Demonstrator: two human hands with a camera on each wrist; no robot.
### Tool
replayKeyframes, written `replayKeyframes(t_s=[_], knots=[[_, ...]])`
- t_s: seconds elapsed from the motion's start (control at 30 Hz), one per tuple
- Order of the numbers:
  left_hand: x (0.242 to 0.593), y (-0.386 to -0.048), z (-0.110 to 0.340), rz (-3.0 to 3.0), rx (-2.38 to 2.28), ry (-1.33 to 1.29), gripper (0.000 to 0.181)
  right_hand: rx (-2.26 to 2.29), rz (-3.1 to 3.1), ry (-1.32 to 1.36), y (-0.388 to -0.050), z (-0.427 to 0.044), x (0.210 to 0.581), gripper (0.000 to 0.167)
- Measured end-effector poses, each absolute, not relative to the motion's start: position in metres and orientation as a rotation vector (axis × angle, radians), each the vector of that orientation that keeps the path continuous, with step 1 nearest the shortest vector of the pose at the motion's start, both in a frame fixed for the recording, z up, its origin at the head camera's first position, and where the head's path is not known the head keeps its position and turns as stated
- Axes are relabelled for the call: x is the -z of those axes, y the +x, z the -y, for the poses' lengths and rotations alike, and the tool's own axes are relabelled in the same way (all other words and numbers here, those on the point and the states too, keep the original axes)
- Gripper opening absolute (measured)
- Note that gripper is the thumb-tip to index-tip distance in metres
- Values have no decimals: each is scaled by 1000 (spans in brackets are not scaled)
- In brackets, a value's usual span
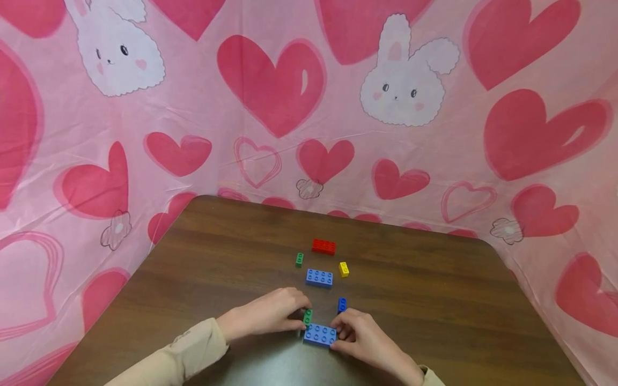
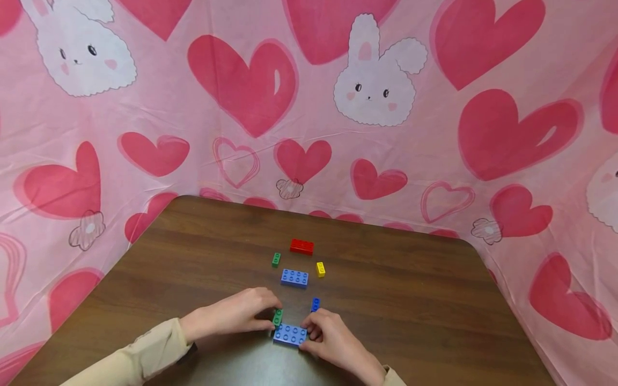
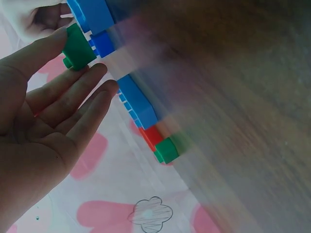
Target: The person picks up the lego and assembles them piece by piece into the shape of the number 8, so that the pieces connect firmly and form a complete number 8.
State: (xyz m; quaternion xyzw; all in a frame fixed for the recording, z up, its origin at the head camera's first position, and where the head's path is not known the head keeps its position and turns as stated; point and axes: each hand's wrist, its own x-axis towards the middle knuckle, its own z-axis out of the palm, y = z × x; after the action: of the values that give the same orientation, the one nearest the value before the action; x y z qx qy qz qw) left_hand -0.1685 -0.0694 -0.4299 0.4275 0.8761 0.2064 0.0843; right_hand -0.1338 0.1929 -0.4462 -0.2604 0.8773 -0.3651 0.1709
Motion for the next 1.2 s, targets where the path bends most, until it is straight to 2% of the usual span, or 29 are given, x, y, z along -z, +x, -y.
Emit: replayKeyframes(t_s=[1.2], knots=[[431,-158,65,-2589,-571,1340,26,1057,-2501,-763,-134,-194,450,26]])
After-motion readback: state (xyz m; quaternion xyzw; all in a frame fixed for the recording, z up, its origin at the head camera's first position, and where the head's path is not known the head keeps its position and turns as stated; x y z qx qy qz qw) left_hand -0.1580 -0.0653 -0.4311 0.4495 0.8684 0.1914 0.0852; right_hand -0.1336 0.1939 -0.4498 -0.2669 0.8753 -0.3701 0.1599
